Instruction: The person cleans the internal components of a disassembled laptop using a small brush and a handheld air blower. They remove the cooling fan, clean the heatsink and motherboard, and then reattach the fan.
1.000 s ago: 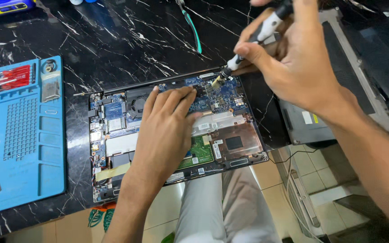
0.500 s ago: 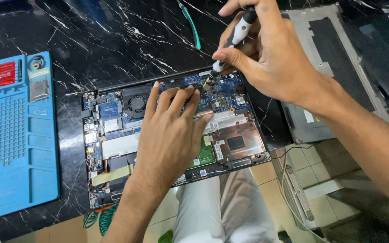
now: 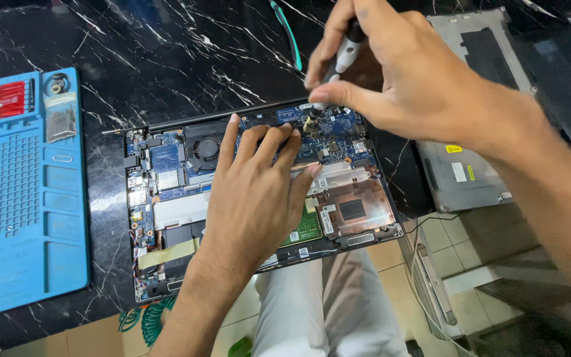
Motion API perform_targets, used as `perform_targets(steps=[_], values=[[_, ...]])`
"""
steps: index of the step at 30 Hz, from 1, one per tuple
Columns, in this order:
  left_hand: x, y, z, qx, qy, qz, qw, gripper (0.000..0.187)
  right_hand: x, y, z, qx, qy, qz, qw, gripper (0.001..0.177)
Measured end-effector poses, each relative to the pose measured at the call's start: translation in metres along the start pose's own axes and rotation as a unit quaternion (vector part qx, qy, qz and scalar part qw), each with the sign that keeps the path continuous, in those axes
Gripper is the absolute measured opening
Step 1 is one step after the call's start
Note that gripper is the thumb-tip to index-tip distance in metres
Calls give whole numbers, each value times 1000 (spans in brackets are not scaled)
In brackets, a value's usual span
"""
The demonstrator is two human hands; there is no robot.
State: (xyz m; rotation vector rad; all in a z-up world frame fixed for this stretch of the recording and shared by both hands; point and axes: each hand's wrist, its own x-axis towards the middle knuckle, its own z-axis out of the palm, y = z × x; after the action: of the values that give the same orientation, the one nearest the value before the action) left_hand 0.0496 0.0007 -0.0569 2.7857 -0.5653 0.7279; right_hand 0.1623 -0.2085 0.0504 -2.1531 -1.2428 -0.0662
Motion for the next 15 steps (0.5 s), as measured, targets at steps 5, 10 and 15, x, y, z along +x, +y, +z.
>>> perform_targets(steps=[5,10,15], values=[[0,-3,-1,-50,-1,-4,999,48,9,-16,-9,-63,-57,16,996,30],[0,-5,0,-77,-5,-10,997,47,12,-23,2,-242,21,58,968,57],[-4,-6,1,-92,-12,-15,996,51,8,-5,14,-234,62,29,970,53]])
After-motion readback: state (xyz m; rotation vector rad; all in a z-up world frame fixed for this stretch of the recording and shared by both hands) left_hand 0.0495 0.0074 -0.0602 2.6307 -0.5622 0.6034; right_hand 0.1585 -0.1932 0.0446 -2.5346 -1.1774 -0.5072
